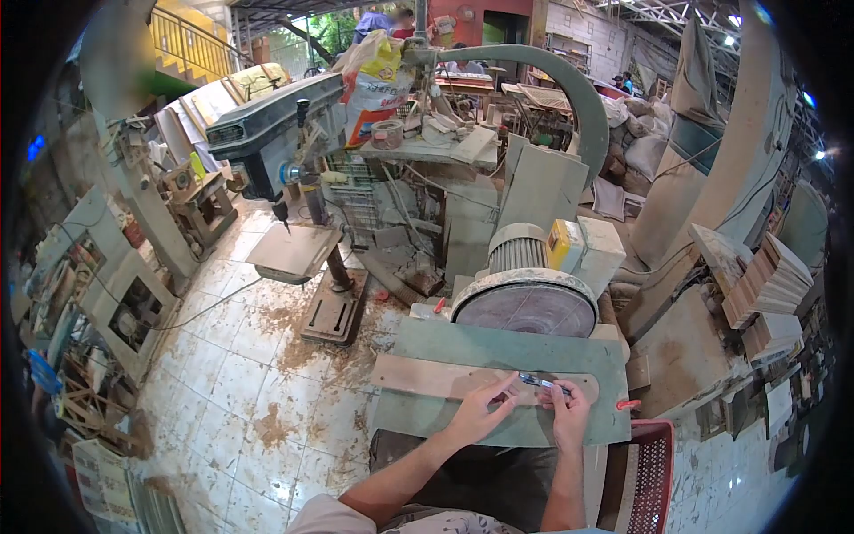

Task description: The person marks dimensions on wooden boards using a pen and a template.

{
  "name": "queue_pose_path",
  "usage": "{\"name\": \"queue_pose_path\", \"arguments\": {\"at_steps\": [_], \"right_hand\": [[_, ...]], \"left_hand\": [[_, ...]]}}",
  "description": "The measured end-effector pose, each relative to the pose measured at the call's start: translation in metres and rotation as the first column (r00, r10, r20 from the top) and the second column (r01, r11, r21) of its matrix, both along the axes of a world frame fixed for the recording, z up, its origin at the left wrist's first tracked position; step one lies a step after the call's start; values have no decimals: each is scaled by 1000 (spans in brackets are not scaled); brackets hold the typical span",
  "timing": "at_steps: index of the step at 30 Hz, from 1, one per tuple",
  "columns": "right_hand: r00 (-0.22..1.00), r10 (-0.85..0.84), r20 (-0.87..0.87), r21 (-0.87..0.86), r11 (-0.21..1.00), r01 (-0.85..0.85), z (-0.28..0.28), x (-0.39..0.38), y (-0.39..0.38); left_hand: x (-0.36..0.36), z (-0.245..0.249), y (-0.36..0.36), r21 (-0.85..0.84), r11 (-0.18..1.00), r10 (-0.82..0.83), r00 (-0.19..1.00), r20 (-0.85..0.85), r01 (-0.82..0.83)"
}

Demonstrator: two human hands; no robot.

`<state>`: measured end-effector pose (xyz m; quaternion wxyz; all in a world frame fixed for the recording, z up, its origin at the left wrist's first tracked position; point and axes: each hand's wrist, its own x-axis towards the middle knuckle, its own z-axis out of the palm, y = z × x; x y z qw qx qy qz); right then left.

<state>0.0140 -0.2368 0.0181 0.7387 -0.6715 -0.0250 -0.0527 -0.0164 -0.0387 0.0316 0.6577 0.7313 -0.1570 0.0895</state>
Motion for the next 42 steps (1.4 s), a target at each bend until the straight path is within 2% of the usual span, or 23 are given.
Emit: {"name": "queue_pose_path", "arguments": {"at_steps": [4,10,14,17,23,25,28,33,37,42], "right_hand": [[1000,-20,-21,39,999,21,0,0,-2],[1000,-19,-4,27,999,19,0,1,1],[999,-28,-18,18,999,29,-1,1,1],[1000,-23,-3,21,1000,23,-3,1,-2],[999,-29,-14,41,999,30,1,1,2],[999,-28,-26,37,999,29,1,1,2],[1000,-4,5,-62,998,4,-1,1,-1],[1000,29,-3,-33,999,-29,4,-1,2],[1000,16,11,-29,999,-15,3,-1,1],[999,44,-4,8,999,-44,8,-3,2]], "left_hand": [[3,-5,1,98,995,-42,998,42,37],[0,-2,-1,15,1000,-4,999,32,3],[1,-4,-1,58,998,-16,1000,8,15],[3,-3,-1,110,993,-41,997,71,33],[2,-4,-2,-10,1000,19,998,62,-18],[1,-4,-1,-65,997,48,999,-18,-49],[0,1,-1,-5,994,110,994,-18,-110],[6,-19,-2,-96,987,118,985,-125,-131],[4,-14,-2,-147,979,110,976,-189,-139],[5,-19,-2,-142,982,96,981,-169,-121]]}}
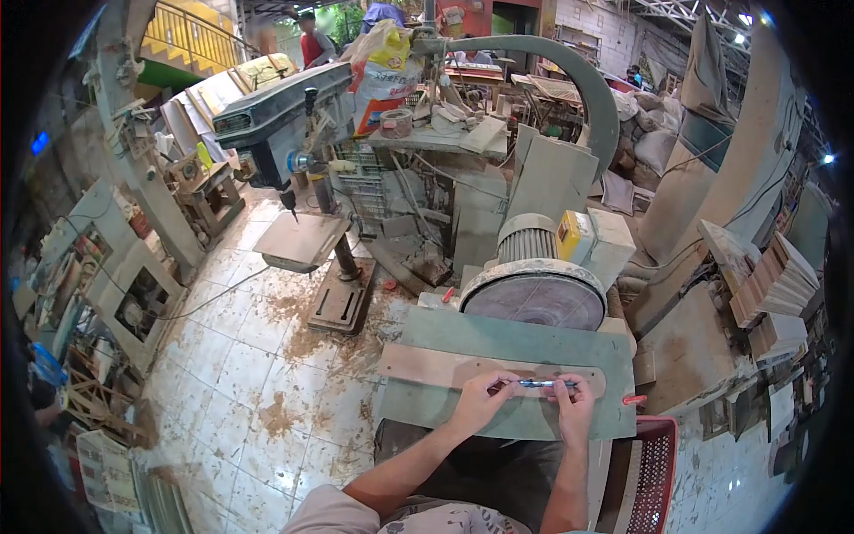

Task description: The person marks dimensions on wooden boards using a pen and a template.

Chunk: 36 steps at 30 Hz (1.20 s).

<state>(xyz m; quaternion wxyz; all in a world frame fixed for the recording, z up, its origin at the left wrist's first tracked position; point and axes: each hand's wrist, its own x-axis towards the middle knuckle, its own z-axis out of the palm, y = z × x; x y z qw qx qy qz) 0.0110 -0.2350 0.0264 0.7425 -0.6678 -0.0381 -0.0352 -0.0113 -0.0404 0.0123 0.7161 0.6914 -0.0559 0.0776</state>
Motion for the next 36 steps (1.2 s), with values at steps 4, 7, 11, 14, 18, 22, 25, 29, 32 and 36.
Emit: {"name": "queue_pose_path", "arguments": {"at_steps": [4,7,11,14,18,22,25,29,32,36], "right_hand": [[994,110,6,-86,990,-109,-2,-1,0],[982,187,15,-100,978,-184,0,-3,2],[974,223,27,-118,969,-218,3,-4,4],[972,232,-34,-167,958,-234,2,-5,1],[961,260,-96,-96,959,-268,4,-5,-1],[962,253,-100,-128,956,-264,3,-5,-2],[956,284,-71,-94,953,-289,-1,-3,-1],[953,293,-83,-137,943,-302,-1,-2,-3],[954,291,-78,-195,934,-300,3,-4,-2],[957,282,-60,-229,930,-289,-2,-3,-2]], "left_hand": [[-4,13,2,154,979,-134,991,-24,136],[-4,15,0,273,952,-155,987,41,138],[-4,19,0,211,966,-164,985,44,152],[-4,18,2,260,951,-180,983,25,168],[-3,13,3,147,948,-284,959,-23,284],[-2,14,3,157,931,-337,941,22,329],[-2,14,1,134,929,-349,937,9,344],[-4,15,-1,52,926,-377,926,34,375],[-5,16,-1,90,926,-372,927,49,367],[-6,25,0,196,918,-357,933,33,344]]}}
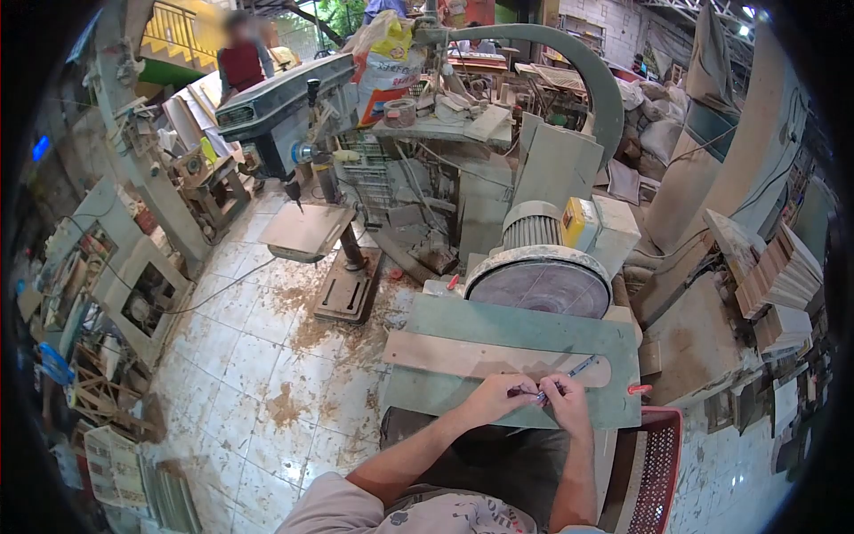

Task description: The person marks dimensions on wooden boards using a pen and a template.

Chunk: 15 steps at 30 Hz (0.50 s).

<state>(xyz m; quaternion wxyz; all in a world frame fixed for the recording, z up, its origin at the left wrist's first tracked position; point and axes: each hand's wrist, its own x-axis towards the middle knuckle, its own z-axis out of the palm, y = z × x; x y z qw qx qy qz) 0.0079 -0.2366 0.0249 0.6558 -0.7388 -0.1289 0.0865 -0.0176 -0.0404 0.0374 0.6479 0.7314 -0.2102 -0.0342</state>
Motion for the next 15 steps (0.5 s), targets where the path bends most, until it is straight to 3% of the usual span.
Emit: {"name": "queue_pose_path", "arguments": {"at_steps": [15], "right_hand": [[997,-77,-3,50,996,78,5,-3,3]], "left_hand": [[0,0,-1,53,997,52,996,72,-55]]}}
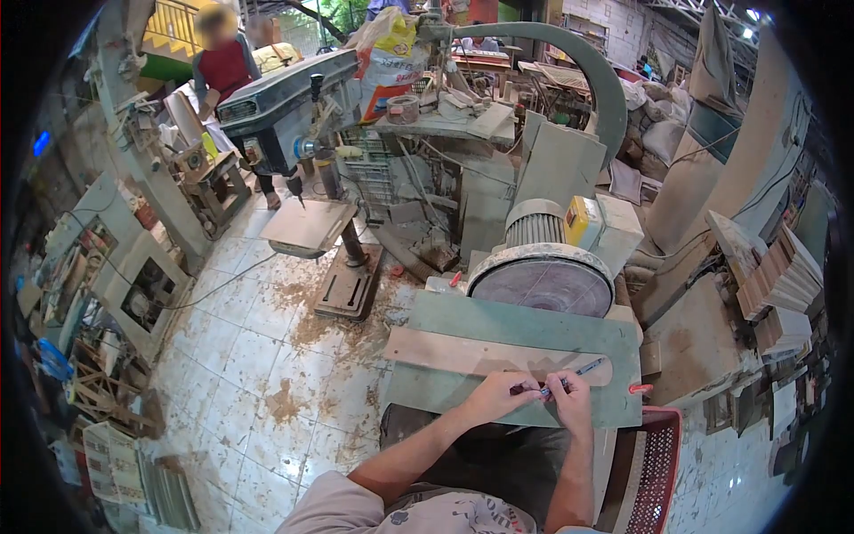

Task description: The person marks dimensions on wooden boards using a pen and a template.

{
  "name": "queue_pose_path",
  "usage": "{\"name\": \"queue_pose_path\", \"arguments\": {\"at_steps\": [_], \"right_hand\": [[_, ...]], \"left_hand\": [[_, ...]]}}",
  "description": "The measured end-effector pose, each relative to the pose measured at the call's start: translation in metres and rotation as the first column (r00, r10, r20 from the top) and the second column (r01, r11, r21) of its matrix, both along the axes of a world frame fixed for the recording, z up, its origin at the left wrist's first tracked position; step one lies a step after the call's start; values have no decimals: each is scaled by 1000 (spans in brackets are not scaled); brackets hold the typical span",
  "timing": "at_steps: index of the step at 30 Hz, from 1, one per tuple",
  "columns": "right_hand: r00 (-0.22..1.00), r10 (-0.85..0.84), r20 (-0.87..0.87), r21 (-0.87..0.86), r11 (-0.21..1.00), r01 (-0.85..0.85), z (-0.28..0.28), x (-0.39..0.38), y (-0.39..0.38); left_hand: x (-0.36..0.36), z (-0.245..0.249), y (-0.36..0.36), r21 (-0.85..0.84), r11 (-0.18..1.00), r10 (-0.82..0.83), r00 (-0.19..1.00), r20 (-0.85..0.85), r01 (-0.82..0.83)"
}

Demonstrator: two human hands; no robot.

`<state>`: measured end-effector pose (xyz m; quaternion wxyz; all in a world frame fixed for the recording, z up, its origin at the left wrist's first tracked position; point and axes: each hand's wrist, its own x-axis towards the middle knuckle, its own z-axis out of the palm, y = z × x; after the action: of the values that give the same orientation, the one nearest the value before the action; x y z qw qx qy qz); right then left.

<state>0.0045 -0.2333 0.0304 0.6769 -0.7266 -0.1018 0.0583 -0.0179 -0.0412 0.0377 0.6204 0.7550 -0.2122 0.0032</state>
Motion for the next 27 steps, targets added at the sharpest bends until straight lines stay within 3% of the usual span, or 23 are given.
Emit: {"name": "queue_pose_path", "arguments": {"at_steps": [8,10,11,13,14,16,17,19,22,27], "right_hand": [[995,-37,91,-44,998,42,-4,2,1],[979,-173,104,21,985,172,-4,3,0],[979,-173,104,22,985,172,-8,4,-2],[960,-257,109,30,966,256,-15,7,-4],[960,-257,108,30,966,255,-15,7,-3],[944,-219,248,-75,967,244,-10,8,1],[944,-219,248,-76,967,244,-5,6,4],[931,-172,322,-291,918,270,5,2,9],[919,-112,378,-427,860,280,6,2,11],[924,-104,369,-367,897,248,4,4,9]], "left_hand": [[-1,-3,-3,51,994,92,995,27,-93],[-2,-6,-6,26,941,327,929,172,-337],[-1,-6,-5,27,941,327,929,172,-337],[1,-5,-2,152,893,292,802,522,-424],[-1,-4,-3,152,893,292,802,522,-424],[-5,-2,-9,495,671,264,802,536,-552],[-5,-4,-11,495,671,264,802,536,-552],[-3,-7,-14,579,607,270,826,495,-545],[-2,-4,-17,586,591,298,824,481,-555],[0,-1,-17,612,570,298,832,469,-549]]}}
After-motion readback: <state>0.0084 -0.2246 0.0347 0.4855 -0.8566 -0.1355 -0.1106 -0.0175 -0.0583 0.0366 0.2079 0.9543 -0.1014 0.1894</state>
